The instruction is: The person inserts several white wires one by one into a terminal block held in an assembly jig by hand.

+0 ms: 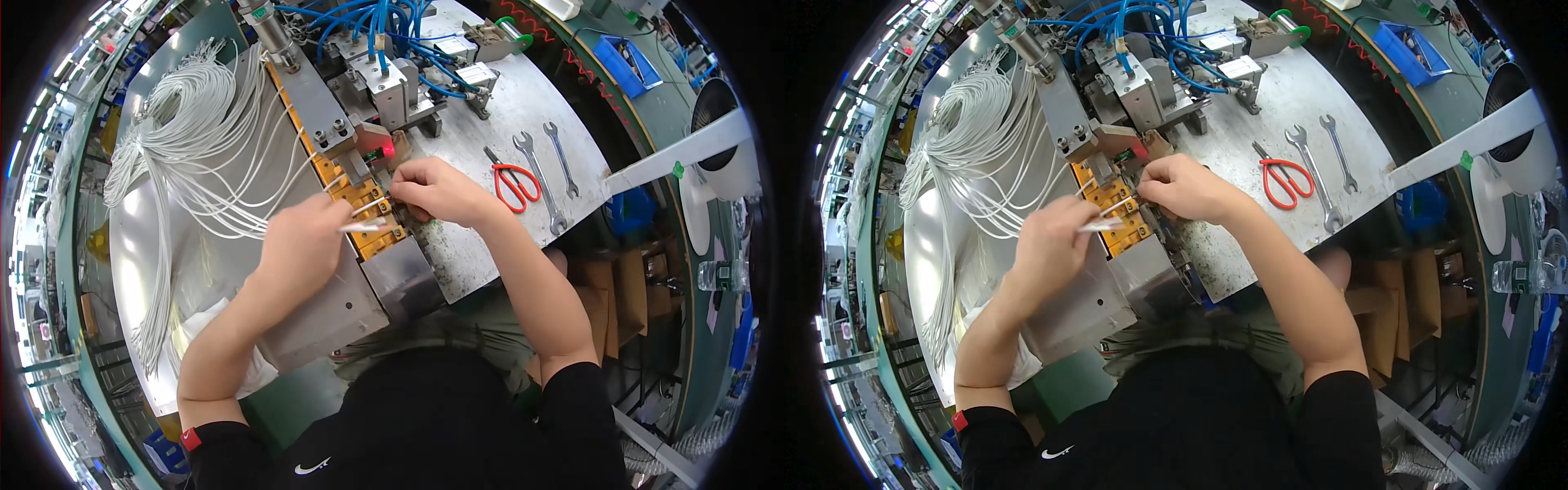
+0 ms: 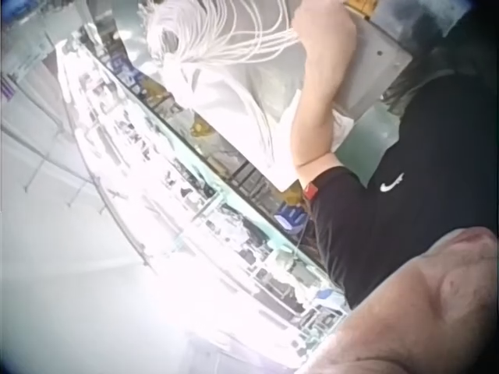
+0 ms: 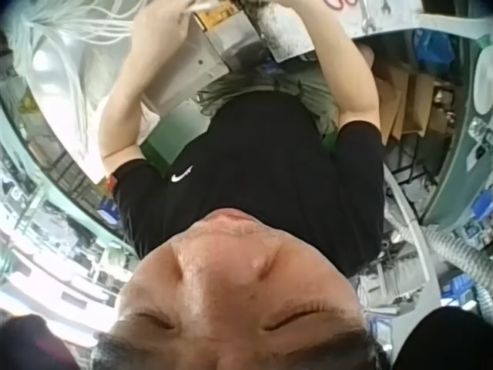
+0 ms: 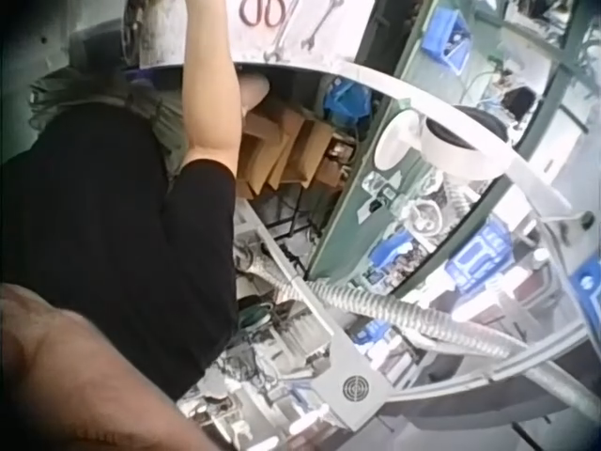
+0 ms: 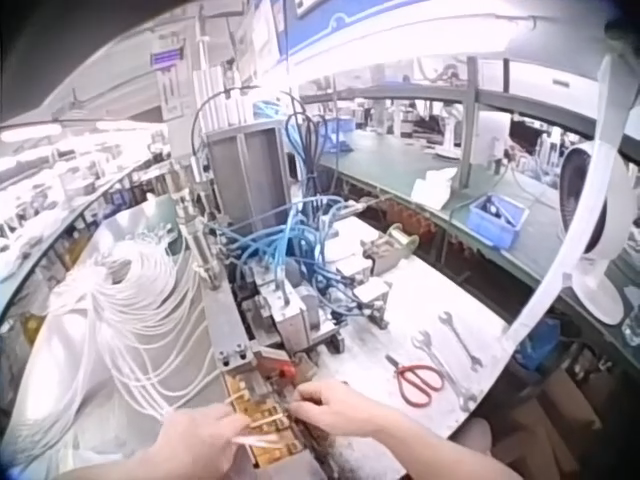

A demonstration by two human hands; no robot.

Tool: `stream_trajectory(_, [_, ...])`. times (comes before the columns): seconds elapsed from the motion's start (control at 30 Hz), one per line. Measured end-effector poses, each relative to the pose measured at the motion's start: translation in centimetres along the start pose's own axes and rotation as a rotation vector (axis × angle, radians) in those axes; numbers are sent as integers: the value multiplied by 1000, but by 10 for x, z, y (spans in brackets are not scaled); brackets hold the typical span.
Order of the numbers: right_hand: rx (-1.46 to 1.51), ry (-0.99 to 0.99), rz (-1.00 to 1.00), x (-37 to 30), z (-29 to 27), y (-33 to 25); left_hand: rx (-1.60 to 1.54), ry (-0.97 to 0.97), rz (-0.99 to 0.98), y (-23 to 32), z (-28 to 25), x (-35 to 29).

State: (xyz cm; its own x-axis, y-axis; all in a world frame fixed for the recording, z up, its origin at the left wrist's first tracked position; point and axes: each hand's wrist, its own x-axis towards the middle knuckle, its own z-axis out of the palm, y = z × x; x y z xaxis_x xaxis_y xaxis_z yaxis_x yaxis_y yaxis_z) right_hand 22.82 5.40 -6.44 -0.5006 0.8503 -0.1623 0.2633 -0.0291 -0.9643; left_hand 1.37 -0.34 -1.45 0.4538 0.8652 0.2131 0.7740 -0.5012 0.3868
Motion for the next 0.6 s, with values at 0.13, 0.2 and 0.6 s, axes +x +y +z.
stream_trajectory(0.13, [200, -84, 105, -1, -2, 3, 157, -88, -19, 6, 4, -3])
stream_trajectory(0.2, [171, -54, 130, -3, -2, -3, -190, 14, -3, -1, 6, -3])
stream_trajectory(0.6, [162, -33, -34, -35, 4, -42, -667, -65, -218, 0, -8, 2])
